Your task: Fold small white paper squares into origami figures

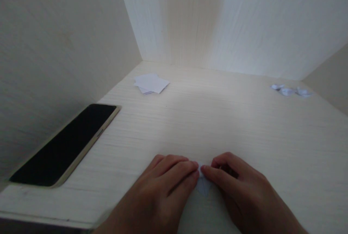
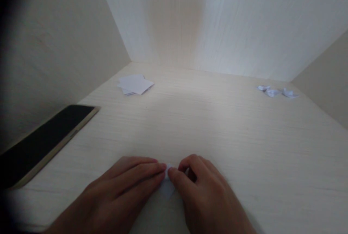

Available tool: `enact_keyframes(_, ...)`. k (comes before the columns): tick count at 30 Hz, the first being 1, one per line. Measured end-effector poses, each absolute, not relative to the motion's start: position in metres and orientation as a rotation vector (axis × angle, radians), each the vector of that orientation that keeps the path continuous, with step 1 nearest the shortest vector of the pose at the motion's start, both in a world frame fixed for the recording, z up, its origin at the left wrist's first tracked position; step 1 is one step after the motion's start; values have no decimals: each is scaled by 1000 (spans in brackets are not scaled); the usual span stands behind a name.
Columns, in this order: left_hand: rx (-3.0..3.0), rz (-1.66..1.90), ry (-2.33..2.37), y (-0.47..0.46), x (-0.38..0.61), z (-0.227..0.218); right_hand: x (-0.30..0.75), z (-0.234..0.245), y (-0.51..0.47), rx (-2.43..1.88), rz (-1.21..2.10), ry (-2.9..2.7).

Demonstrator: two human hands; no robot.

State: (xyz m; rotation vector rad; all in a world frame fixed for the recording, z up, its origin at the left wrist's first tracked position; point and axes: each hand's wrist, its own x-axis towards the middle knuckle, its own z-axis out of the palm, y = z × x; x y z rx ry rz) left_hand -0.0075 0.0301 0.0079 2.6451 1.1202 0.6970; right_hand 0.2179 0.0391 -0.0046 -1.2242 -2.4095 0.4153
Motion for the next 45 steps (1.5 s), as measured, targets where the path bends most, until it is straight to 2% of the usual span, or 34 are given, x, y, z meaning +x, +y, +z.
enact_keyframes(22, 2681, 705, 1110, 29, -2, 9, 213, 2, 42, -1298, 448, -2442)
enact_keyframes(30, 2640, 831, 1151, 30, -4, 4, 214, 3, 46, -1258, 479, -2417)
enact_keyframes(34, 2442, 946, 1235, 36, 2, 7, 214, 1, 47, -1248, 471, -2379)
enact_keyframes(40, 2266, 821, 1269, 47, 10, 18, 215, 3, 49, -1230, 598, -2298)
enact_keyframes(45, 2187, 696, 1367, 51, 12, 26, 213, 2, 50, -1249, 544, -2207)
